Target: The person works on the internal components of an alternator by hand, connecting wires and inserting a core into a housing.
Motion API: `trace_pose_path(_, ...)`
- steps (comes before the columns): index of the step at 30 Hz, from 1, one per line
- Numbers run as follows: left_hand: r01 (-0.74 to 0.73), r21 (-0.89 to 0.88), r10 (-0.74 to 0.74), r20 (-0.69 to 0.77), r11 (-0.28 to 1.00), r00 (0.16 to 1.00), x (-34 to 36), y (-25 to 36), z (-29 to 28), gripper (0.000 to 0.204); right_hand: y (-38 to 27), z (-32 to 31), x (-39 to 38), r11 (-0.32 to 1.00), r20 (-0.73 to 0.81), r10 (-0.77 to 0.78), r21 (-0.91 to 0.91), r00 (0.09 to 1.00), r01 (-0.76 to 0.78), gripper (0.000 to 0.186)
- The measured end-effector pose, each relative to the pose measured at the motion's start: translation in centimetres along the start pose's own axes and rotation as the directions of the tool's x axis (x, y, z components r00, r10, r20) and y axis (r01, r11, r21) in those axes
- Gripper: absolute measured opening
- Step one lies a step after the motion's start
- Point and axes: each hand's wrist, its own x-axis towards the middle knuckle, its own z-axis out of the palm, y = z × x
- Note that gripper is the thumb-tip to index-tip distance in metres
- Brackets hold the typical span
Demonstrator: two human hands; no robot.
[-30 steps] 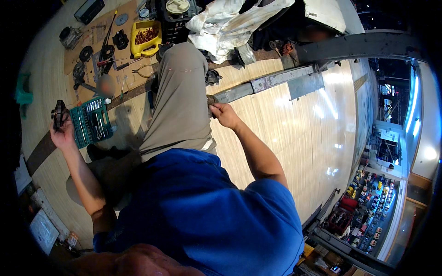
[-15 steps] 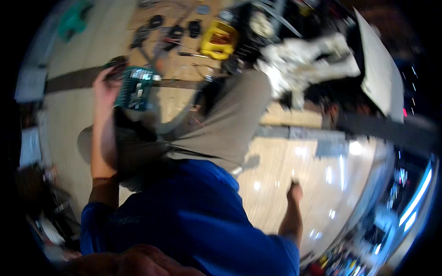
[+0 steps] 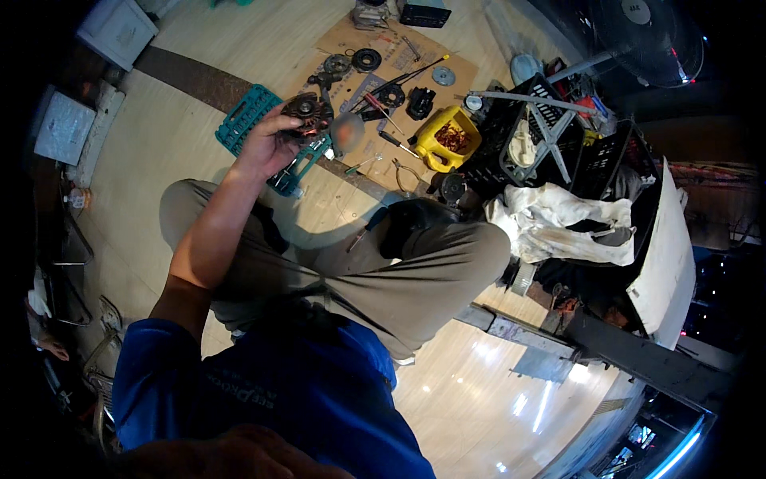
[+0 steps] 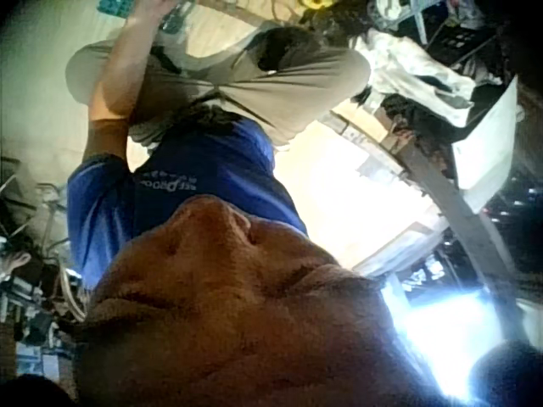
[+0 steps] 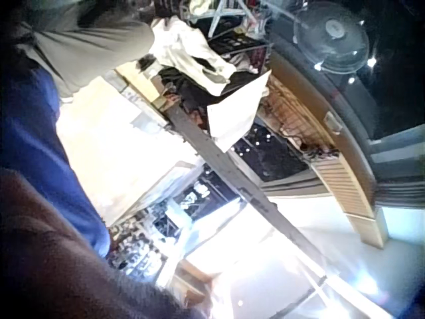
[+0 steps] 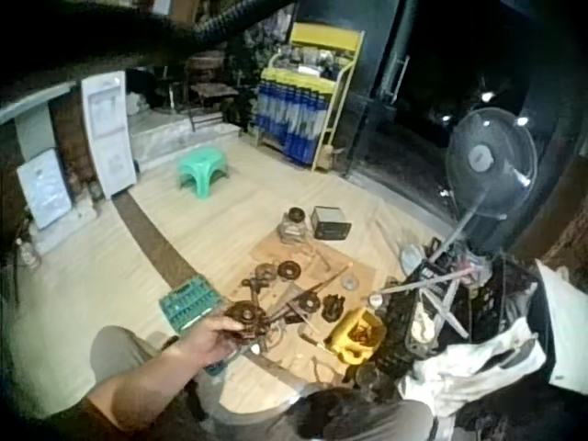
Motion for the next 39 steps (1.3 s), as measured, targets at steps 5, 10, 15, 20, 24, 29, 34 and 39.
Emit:
trace_pose_path(5,-0.022,0.029,0.023,-0.021,0.999,1.0,-1.1,-0.1,-0.4,0.049,-16.4,-5.5,-1.1,0.718,0.356,-0.635,0.598,0.685,0.356,0.031)
trace_pose_path(10,0.033,0.044,-0.033,0.0,0.999,0.999,-0.7,-0.3,1.0,0.058,-30.4,-24.4,-9.1,0.649,0.109,-0.761,0.168,0.64,0.742,0.027)
trace_pose_path(15,0.124,-0.009,-0.122,0.112,0.992,0.986,-1.6,-0.4,1.3,0.064,-46.0,-30.9,-16.8,0.313,-0.592,-0.73,0.154,0.341,0.937,0.019)
trace_pose_path(20,0.144,0.089,-0.153,0.111,0.986,0.982,-1.7,-1.2,2.3,0.07,-60.4,-27.1,-14.6,0.085,-0.168,-0.979,0.165,0.113,0.983,0.033)
trace_pose_path(24,0.134,0.139,-0.147,0.088,0.981,0.985,-2.0,-1.1,2.5,0.069,-64.0,-24.2,-12.6,0.219,0.128,-0.973,0.771,0.191,0.598,0.025)
trace_pose_path(29,0.126,0.174,-0.147,0.109,0.977,0.983,-2.5,-0.9,1.8,0.07,-64.2,-25.6,-13.7,0.364,0.151,-0.891,0.803,0.429,0.472,0.016)
trace_pose_path(34,0.092,0.208,-0.098,0.021,0.974,0.995,-2.4,-1.2,2.5,0.064,-63.4,-24.9,-15.0,0.21,-0.071,-0.925,0.722,0.374,0.659,0.017)
trace_pose_path(39,-0.032,0.22,0.044,-0.048,0.975,0.998,-1.8,-1.7,2.6,0.058,-62.7,-24.2,-15.9,-0.022,-0.129,-0.991,0.437,0.039,0.899,0.019)
